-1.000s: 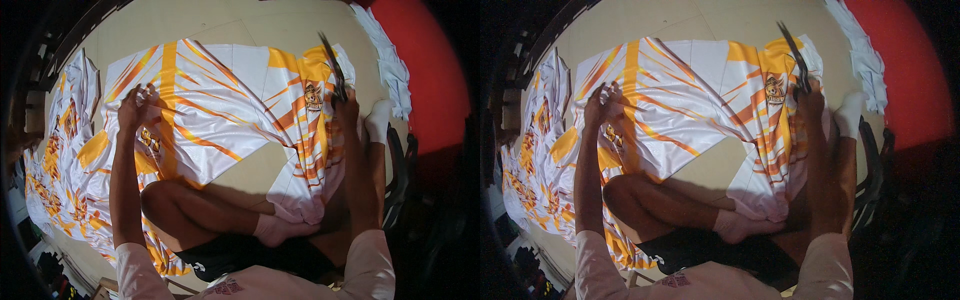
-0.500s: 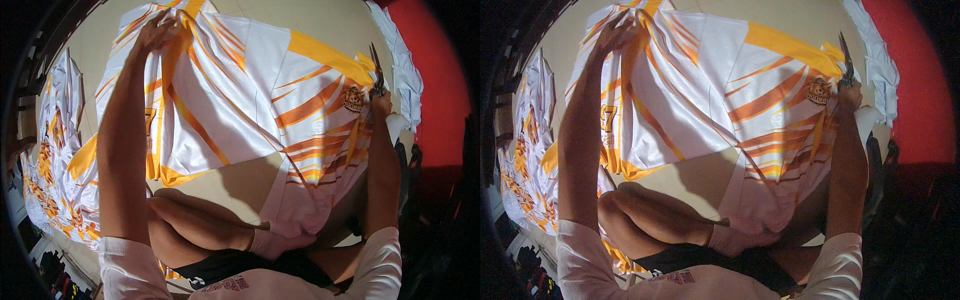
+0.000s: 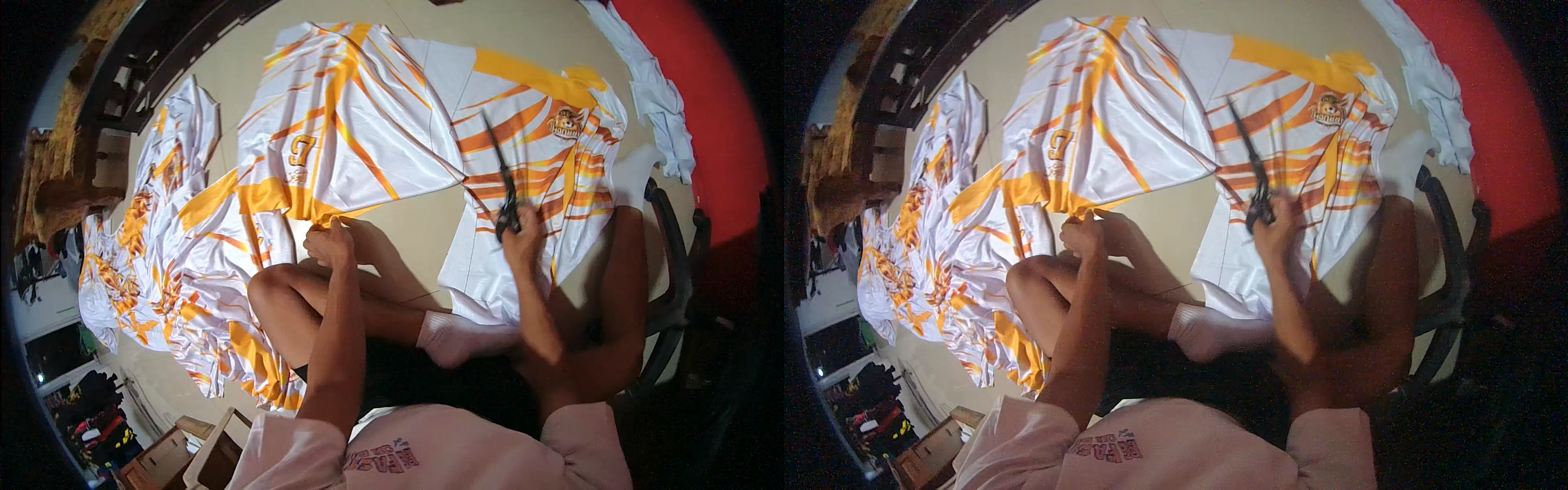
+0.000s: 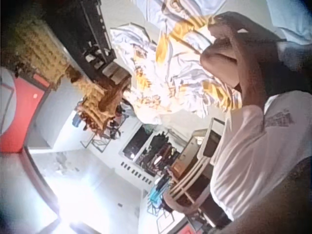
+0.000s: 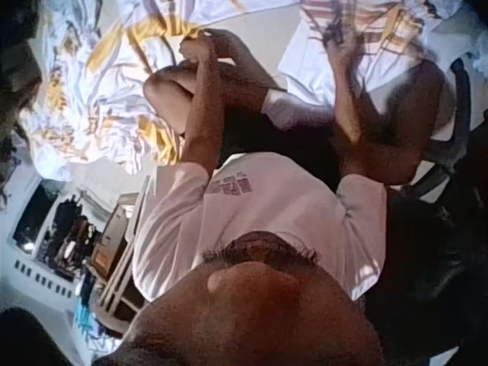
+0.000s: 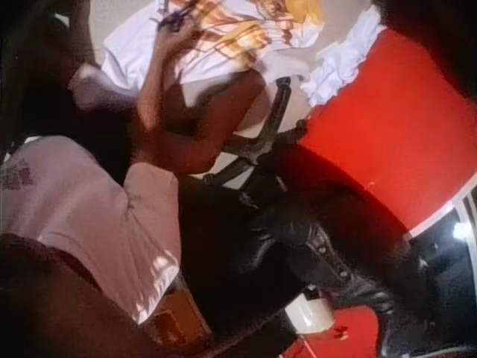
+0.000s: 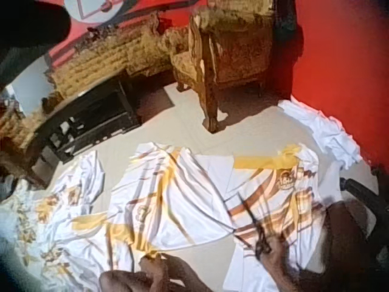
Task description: The person sits on the floor and uses scissors to cut a large piece of white and yellow patterned fabric. They repeatedly smooth the fabric with their hands, make cuts along the material, and flip the fabric over to work on different sections.
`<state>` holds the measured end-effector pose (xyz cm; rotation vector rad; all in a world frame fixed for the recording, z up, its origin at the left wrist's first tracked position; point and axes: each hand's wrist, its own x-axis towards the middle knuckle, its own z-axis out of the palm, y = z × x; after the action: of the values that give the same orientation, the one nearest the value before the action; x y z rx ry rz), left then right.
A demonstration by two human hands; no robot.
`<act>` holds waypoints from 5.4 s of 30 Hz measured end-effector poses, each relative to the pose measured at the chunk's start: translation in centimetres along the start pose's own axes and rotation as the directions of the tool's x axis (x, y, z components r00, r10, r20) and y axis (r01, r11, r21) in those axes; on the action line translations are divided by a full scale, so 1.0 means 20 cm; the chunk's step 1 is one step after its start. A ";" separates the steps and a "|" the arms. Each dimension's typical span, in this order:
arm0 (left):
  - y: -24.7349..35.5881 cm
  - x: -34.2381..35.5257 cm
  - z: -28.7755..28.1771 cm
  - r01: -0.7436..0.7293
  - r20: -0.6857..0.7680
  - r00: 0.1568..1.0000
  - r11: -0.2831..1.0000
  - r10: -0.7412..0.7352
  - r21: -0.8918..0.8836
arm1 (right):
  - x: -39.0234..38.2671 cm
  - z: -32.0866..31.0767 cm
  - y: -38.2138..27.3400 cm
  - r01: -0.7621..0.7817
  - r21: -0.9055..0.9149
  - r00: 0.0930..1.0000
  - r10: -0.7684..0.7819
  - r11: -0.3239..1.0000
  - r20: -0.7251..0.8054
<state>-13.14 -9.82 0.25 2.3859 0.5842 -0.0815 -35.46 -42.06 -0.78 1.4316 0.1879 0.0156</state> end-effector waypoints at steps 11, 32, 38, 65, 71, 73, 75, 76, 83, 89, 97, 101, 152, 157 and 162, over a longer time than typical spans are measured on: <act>-0.32 0.42 -0.08 0.028 0.216 0.968 0.801 0.128 -0.598 | -0.26 -0.31 0.13 -0.339 0.678 0.818 0.151 -0.652 0.555; 0.11 -0.47 -0.01 -0.846 0.536 0.512 0.503 0.671 0.178 | -0.52 0.08 0.43 -0.026 0.589 0.981 0.094 -0.808 0.172; 0.18 -0.51 -0.08 -0.858 0.498 0.511 0.456 0.701 0.238 | -0.56 0.12 0.54 -0.446 -0.003 0.895 -0.446 -0.895 0.002; 0.32 -0.39 -0.01 -0.864 0.328 0.470 0.503 0.819 -0.017 | -0.18 0.35 0.41 -0.616 -0.129 0.787 -0.603 -0.777 -0.131; 0.34 -0.44 0.02 -0.697 0.564 0.684 0.641 0.463 0.321 | -0.17 0.35 0.37 -0.593 0.067 0.789 -0.596 -0.802 -0.151; 0.38 -0.44 0.02 -0.691 0.500 0.699 0.665 0.512 0.284 | -0.24 0.36 0.29 -0.565 0.092 0.809 -0.573 -0.820 -0.130; 0.50 -0.39 0.01 -0.628 0.566 0.708 0.743 0.422 0.232 | -0.33 0.37 0.26 -0.547 0.104 0.830 -0.554 -0.831 -0.066; 0.52 -0.33 0.06 -0.695 0.308 0.707 0.705 0.637 0.139 | -0.30 0.36 0.30 -0.537 0.195 0.827 -0.558 -0.821 -0.071; 1.56 -0.14 0.76 -0.936 0.389 0.109 0.226 0.915 -0.270 | -0.28 0.30 0.24 -0.398 0.345 0.900 -0.435 -0.850 -0.033; 1.64 -0.52 1.29 -0.979 0.579 0.196 0.186 0.792 0.077 | -0.29 0.33 0.26 -0.582 0.327 0.762 -0.640 -0.744 -0.100; 1.62 -0.53 1.40 -0.997 0.594 -0.031 0.016 0.804 -0.074 | -0.22 0.32 0.35 -0.577 0.299 0.759 -0.634 -0.760 -0.149; 1.64 -0.54 1.30 -0.968 0.398 0.026 0.122 0.917 -0.218 | -0.27 0.31 0.40 -0.479 0.324 0.844 -0.530 -0.816 -0.086; 0.33 -0.39 0.22 -0.772 0.404 0.634 0.573 0.660 0.275 | -0.11 0.48 0.27 -0.446 0.200 0.884 -0.465 -0.872 -0.053; 0.32 -0.38 0.21 -0.769 0.403 0.638 0.570 0.657 0.289 | -0.09 0.46 0.31 -0.561 0.123 0.821 -0.569 -0.819 -0.042; 0.34 -0.39 0.21 -0.756 0.432 0.650 0.588 0.625 0.287 | -0.10 0.46 0.30 -0.537 0.097 0.838 -0.543 -0.838 -0.050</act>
<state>-16.78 -19.97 2.75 2.7989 -0.6318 -0.2277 -35.55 -50.50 6.63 3.9594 -0.9395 -1.5726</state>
